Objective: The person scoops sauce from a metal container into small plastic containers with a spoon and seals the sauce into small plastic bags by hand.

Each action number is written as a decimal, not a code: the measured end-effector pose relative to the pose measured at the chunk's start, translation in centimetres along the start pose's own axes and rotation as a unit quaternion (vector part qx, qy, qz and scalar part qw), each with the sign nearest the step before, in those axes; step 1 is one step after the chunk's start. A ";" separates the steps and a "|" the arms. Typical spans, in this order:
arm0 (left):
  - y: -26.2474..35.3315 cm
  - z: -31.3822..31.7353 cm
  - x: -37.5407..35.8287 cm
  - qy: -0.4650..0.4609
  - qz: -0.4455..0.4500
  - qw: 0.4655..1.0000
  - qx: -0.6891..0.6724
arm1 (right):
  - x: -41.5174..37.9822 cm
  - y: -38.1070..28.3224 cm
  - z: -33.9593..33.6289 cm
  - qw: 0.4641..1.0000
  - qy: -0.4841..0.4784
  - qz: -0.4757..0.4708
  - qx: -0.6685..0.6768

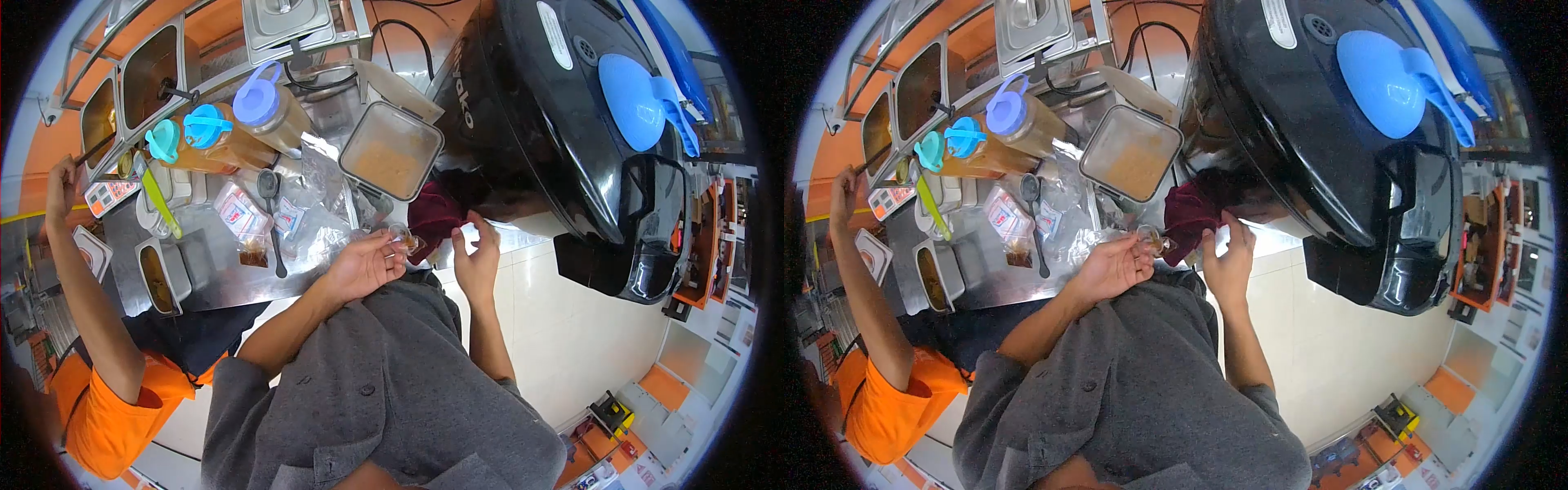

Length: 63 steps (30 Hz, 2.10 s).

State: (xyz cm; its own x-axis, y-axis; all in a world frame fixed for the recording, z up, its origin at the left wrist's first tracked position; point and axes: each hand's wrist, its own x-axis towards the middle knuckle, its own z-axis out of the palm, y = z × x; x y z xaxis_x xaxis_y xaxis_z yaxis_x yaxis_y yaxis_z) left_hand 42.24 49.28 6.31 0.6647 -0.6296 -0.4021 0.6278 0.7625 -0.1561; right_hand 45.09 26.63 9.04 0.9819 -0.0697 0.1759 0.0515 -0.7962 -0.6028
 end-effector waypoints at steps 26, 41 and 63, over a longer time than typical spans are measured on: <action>0.3 0.2 -10.7 0.164 0.221 0.899 0.340 | 0.1 -8.6 4.4 0.609 -0.527 0.289 0.518; 0.3 0.6 -11.9 0.168 0.333 0.880 0.294 | 1.3 -11.5 6.0 0.645 -0.574 0.202 0.463; 1.9 1.4 -15.0 0.288 0.438 0.618 0.587 | 0.2 -12.9 8.7 0.753 -0.458 -0.018 0.473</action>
State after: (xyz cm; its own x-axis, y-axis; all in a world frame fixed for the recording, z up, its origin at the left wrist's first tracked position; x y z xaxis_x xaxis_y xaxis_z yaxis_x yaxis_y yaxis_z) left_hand 33.99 59.96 13.33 0.9156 0.3618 -0.1757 0.2155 -0.0723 0.9738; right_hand 46.17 42.17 10.07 0.6688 0.7295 -0.1435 -0.2378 0.0270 -0.9709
